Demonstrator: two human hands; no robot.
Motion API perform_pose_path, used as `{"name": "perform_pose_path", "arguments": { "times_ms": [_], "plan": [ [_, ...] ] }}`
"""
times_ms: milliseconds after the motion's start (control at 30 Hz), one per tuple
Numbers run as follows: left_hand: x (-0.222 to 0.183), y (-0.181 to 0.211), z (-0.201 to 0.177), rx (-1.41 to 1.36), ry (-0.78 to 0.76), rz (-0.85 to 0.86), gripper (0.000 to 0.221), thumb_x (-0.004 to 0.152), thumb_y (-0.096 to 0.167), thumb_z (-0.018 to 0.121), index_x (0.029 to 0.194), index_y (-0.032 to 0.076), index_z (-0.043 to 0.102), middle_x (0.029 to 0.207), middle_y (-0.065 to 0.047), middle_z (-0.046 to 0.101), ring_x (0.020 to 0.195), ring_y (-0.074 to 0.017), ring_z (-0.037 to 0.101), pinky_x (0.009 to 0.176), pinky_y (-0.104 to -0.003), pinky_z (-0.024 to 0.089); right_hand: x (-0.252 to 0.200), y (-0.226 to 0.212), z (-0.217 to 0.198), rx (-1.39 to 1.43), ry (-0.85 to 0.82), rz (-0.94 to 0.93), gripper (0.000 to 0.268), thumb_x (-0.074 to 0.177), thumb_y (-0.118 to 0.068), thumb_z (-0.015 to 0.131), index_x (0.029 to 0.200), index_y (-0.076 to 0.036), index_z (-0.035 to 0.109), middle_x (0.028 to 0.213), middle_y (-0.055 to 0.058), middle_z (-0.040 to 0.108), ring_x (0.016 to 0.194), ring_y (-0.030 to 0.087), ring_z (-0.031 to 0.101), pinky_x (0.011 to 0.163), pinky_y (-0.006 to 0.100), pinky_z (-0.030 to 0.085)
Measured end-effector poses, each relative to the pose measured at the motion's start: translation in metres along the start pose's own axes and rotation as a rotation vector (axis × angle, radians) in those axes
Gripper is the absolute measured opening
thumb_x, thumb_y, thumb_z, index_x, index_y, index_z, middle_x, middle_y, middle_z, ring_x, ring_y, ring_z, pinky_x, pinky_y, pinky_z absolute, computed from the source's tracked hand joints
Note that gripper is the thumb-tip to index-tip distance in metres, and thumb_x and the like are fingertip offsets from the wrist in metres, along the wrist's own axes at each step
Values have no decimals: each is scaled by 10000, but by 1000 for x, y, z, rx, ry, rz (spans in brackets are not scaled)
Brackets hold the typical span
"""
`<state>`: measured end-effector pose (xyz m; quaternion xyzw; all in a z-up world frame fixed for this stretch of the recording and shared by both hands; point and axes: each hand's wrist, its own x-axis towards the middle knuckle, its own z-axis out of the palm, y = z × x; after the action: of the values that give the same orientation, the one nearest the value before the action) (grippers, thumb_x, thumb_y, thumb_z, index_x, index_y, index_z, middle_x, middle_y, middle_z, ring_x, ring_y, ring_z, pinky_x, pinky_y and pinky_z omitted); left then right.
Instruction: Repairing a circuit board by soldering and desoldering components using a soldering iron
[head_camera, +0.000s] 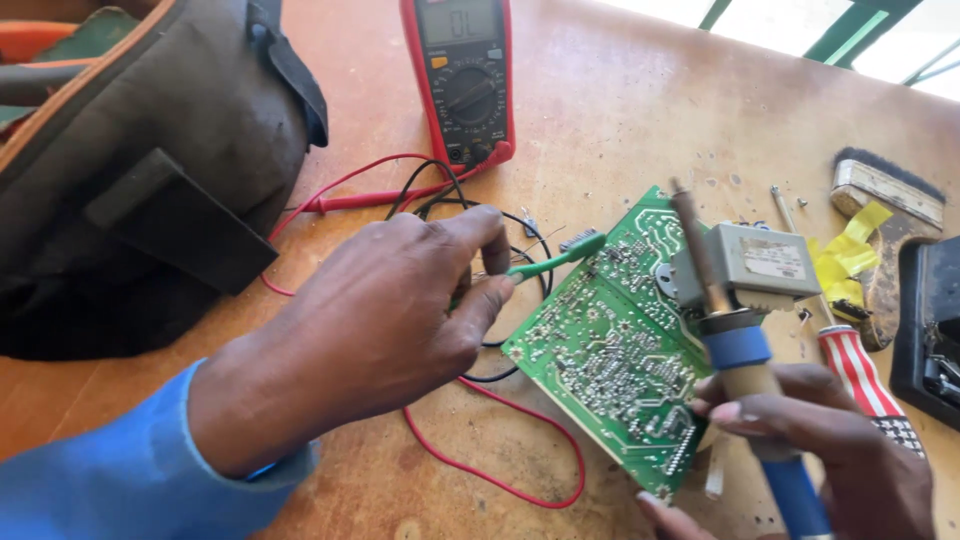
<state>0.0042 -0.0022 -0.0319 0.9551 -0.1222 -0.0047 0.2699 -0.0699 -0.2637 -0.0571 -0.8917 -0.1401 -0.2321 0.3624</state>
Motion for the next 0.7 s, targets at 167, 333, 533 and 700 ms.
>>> {"name": "perform_pose_path", "arguments": {
  "times_ms": [167, 333, 533, 700],
  "plan": [
    [0, 1, 6, -9, 10, 61, 312, 954, 270, 562, 1264, 249, 532, 758, -209, 701, 710, -518, 607, 624, -634, 402, 14, 49, -17, -32, -140, -189, 850, 448, -217, 992, 1155, -48, 552, 1060, 95, 759, 1053, 131, 710, 1131, 303, 445],
    [-1, -4, 7, -60, 50, 92, 437, 951, 163, 494, 1367, 267, 576, 825, -234, 719, 733, -518, 619, 624, -642, 401, 9, 71, -21, -161, -97, -228, 847, 627, -257, 944, 1305, -41, 486, 1096, 12, 723, 1145, 147, 588, 1170, 298, 346],
    [3, -3, 11, -62, 2, 64, 512, 723, 28, 485, 1114, 272, 709, 809, -119, 729, 764, -450, 639, 632, -621, 419, 18, 74, -27, -75, -198, -127, 987, 595, 3, 836, 1435, 47, 320, 1284, 224, 614, 1090, 258, 708, 1152, 374, 502],
    [4, -5, 16, -13, 24, 107, 344, 832, 146, 497, 1061, 209, 746, 890, -137, 761, 771, -475, 651, 658, -643, 437, 26, 66, -21, 6, -165, -185, 902, 578, -40, 897, 1327, 24, 399, 1261, 222, 493, 1133, 273, 729, 1050, 336, 610]
  ]
}}
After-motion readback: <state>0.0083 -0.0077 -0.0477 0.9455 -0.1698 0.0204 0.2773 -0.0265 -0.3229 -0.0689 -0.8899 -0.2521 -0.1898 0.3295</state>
